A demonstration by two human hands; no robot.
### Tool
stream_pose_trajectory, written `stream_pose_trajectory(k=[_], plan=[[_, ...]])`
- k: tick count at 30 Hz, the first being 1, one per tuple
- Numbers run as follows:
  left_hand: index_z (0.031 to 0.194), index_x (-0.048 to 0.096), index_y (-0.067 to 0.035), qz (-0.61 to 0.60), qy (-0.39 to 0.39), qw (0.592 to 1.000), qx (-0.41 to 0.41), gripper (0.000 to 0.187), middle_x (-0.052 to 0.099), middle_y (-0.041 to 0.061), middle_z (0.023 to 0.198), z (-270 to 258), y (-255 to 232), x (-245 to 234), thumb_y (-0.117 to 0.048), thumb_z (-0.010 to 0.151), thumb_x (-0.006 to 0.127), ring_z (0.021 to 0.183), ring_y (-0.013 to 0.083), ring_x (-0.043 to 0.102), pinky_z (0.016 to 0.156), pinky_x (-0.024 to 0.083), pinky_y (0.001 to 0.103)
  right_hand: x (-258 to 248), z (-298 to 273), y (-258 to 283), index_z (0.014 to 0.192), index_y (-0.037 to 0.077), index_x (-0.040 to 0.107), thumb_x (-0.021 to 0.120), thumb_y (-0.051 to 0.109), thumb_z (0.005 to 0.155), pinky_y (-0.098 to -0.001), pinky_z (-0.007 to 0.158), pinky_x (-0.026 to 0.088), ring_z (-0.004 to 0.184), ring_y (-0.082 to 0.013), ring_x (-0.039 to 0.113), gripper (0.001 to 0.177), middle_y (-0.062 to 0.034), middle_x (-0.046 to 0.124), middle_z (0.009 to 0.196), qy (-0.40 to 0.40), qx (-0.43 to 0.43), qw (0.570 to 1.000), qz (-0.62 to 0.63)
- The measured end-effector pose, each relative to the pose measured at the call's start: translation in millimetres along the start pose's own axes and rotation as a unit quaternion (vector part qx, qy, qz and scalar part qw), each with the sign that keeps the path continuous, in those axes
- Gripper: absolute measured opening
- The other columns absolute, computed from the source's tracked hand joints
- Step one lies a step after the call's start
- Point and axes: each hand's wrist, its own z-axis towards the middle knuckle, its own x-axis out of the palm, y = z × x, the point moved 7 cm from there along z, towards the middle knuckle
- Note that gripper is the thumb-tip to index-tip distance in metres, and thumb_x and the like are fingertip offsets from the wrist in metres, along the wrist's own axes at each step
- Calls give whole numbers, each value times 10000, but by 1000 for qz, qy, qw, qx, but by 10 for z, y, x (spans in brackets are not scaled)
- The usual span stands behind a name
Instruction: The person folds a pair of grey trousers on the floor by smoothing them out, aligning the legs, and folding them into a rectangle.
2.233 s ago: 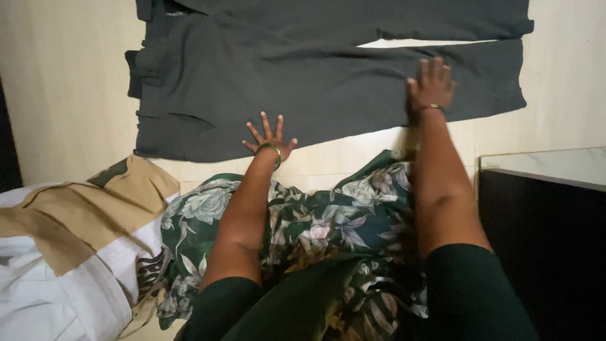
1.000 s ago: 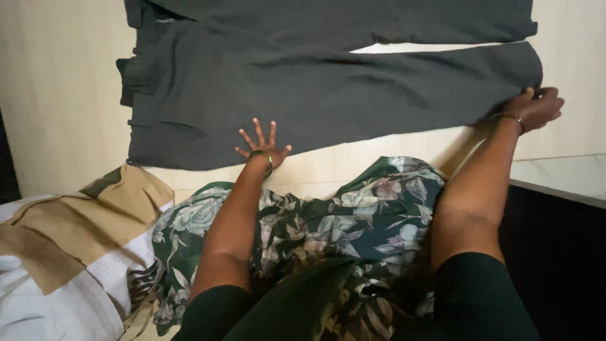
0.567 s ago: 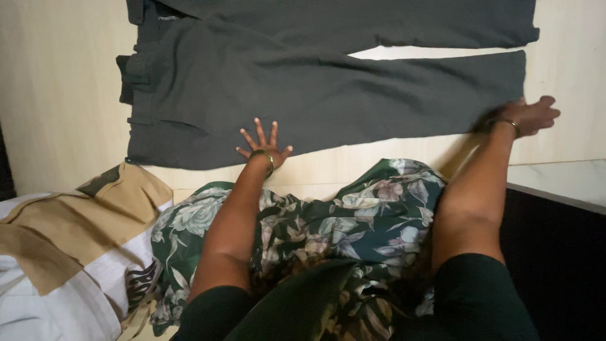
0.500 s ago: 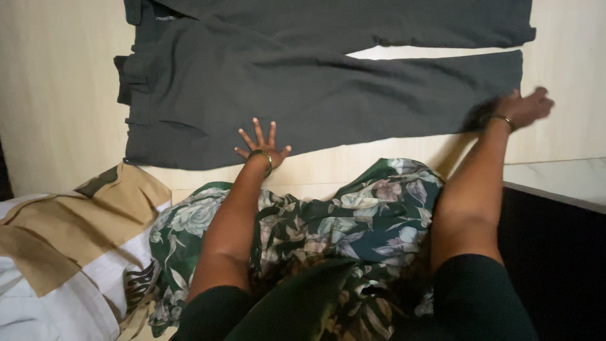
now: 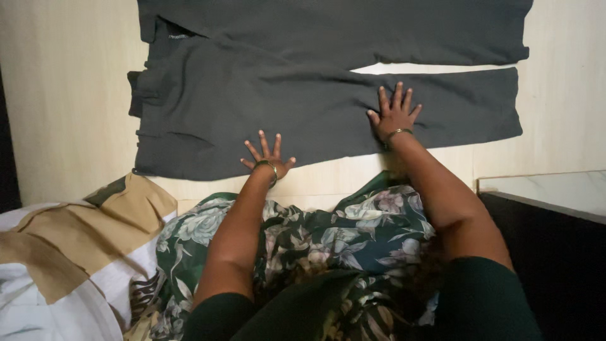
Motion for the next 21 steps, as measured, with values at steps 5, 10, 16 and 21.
stream_pose_trajectory(k=[5, 10, 16, 21], plan=[[1606, -176, -399, -5, 6, 1000, 4, 978, -433, 71, 1616, -60, 4, -62, -757, 915, 416, 1417, 515, -397, 1131, 15, 811, -162, 175, -256, 1629, 426, 125, 288, 653, 1002, -665, 1227, 29, 1587, -329, -44, 687, -19, -52, 1731, -41, -7, 999, 1], [1604, -179, -406, 2, 13, 1000, 0, 976, -434, 65, 1614, -57, -4, -49, -764, 913, 409, 1431, 518, -385, 1132, 30, 812, -23, 415, -783, 1625, 433, 129, 261, 630, 1014, -646, 1236, 26, 1577, -306, -18, 656, 7, -31, 1723, -82, 23, 996, 8], [1595, -187, -424, 5, 1, 1000, -7, 977, -446, 67, 1611, -4, 1, -24, -781, 902, 401, 1427, 507, -382, 1136, 31, 807, -53, 298, -1467, 1622, 447, 110, 249, 565, 1041, -678, 1218, 88, 1582, -340, 13, 608, 23, -18, 1729, -39, 188, 979, 66], [1603, -177, -414, 0, -8, 1000, -4, 982, -436, 59, 1616, -3, 7, -29, -767, 906, 417, 1428, 510, -382, 1133, 30, 807, -354, 118, -1176, 1645, 275, 334, 444, 493, 1131, -646, 1199, 249, 1557, -403, 176, 570, -131, 210, 1713, -266, 64, 958, 89]])
